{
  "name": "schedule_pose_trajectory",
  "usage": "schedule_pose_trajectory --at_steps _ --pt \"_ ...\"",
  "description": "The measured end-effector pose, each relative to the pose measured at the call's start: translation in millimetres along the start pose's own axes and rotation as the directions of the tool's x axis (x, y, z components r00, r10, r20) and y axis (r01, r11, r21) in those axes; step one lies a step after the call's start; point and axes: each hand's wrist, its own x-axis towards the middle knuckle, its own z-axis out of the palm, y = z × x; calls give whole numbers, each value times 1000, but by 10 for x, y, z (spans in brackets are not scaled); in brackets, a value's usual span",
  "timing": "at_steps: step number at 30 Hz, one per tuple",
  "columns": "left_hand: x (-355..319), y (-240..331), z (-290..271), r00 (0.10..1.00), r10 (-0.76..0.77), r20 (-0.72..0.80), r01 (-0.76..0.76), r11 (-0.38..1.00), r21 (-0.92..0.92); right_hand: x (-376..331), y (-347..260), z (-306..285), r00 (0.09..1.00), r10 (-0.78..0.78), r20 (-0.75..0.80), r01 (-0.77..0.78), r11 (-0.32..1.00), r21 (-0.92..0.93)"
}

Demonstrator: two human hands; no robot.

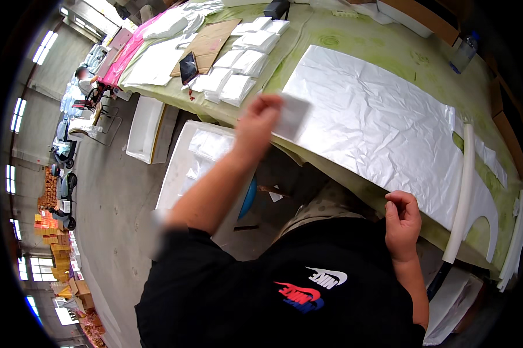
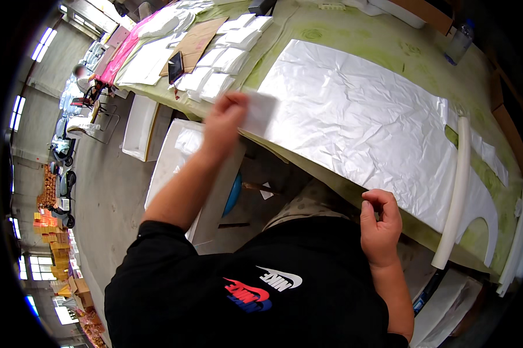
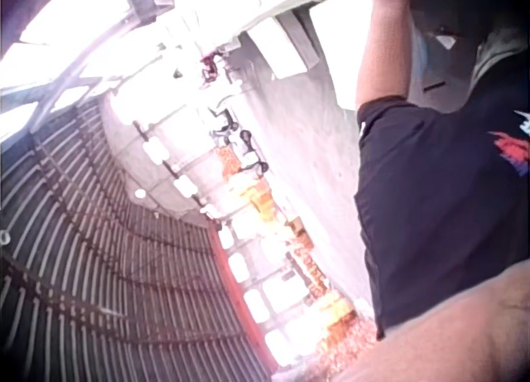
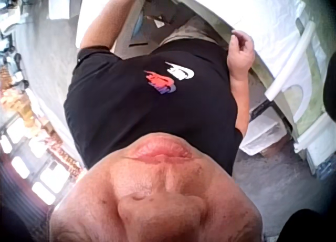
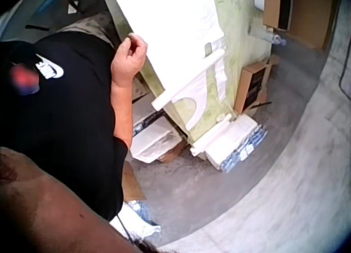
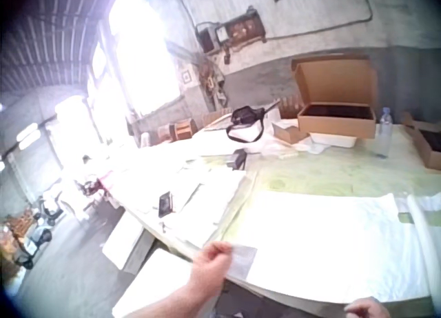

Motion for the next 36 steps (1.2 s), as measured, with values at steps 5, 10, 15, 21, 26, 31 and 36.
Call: schedule_pose_trajectory --at_steps 5,10,15,21,26,31,36 --pt "1029 146 -950 981 76 -181 -3 927 374 11 0 16 998 35 51 -34 999 -1" --pt "1145 -93 -1037 903 430 -27 -9 81 997 20 -2 27 995 37 96 -36 999 -18" --pt "977 -275 -1001 947 320 7 -72 192 979 6 -182 -176 970 -234 -68 213 950 -227" --pt "1070 -549 -1224 766 629 129 -452 386 804 46 -464 -1002 882 -436 -178 -6 366 -930" --pt "684 -166 -337 801 552 230 -573 597 561 -197 -317 -1394 944 -7 -330 -288 473 -833" --pt "74 9 920 708 472 525 -626 764 156 -469 -249 -1029 921 -3 -389 -243 777 -581" --pt "-366 349 2012 484 510 711 -613 777 -141 -236 -437 -749 952 -8 -306 -139 880 -454"
